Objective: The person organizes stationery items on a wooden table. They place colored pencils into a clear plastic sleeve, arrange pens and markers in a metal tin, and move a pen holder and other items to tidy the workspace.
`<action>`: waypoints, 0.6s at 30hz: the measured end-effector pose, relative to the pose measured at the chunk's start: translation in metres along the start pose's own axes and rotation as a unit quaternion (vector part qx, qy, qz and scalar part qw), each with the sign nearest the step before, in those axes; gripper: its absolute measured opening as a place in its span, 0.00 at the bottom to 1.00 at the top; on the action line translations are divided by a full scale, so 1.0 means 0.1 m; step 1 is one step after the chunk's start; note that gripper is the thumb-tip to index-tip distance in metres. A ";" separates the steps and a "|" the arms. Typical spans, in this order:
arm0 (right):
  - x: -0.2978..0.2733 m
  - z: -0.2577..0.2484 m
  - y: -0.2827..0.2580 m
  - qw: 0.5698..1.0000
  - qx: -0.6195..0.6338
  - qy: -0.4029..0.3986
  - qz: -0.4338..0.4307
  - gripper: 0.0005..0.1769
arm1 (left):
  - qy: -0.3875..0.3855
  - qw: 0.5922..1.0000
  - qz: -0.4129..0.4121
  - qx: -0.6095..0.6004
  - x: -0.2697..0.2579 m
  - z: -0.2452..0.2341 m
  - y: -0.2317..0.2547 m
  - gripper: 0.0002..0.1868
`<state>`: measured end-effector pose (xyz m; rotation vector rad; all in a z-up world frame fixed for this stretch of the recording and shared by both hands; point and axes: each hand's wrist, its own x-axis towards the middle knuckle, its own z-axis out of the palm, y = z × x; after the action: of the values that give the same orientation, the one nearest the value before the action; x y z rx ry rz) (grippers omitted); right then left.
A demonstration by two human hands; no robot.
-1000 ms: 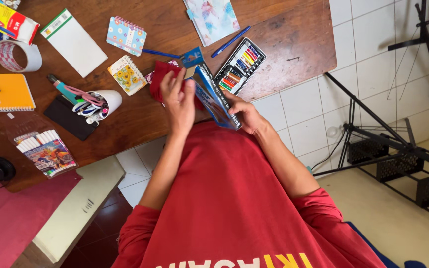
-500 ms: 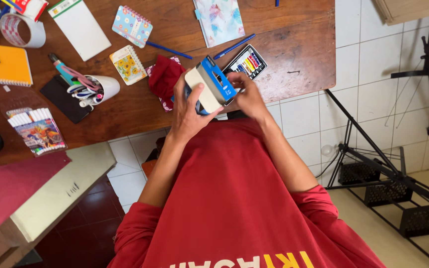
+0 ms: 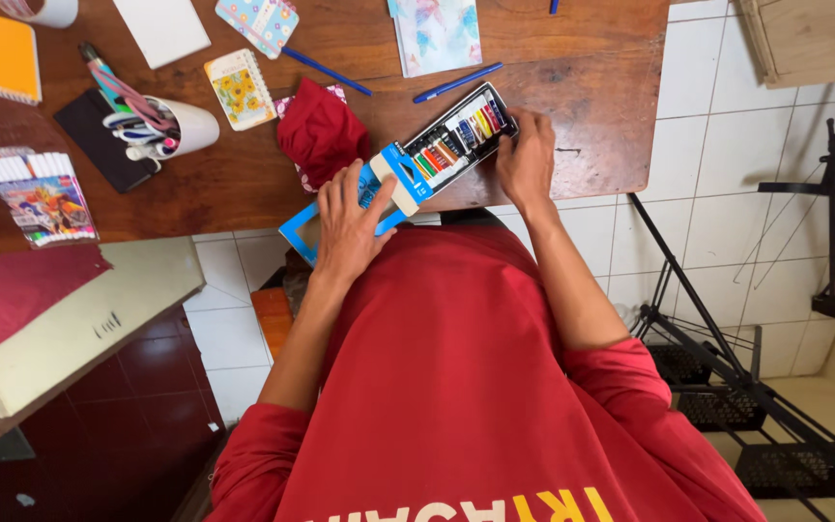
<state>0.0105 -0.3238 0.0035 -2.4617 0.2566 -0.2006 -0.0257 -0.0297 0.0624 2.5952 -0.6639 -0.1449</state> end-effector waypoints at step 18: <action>0.12 -0.06 0.79 0.999 -0.001 -0.043 0.033 0.10 | -0.039 0.993 -0.090 0.059 -0.14 0.69 0.20 0.48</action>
<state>0.0098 -0.3915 -0.0399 -2.4525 0.3015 -0.0664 -0.0615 -0.0665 0.0096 2.7736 -0.4769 -0.2735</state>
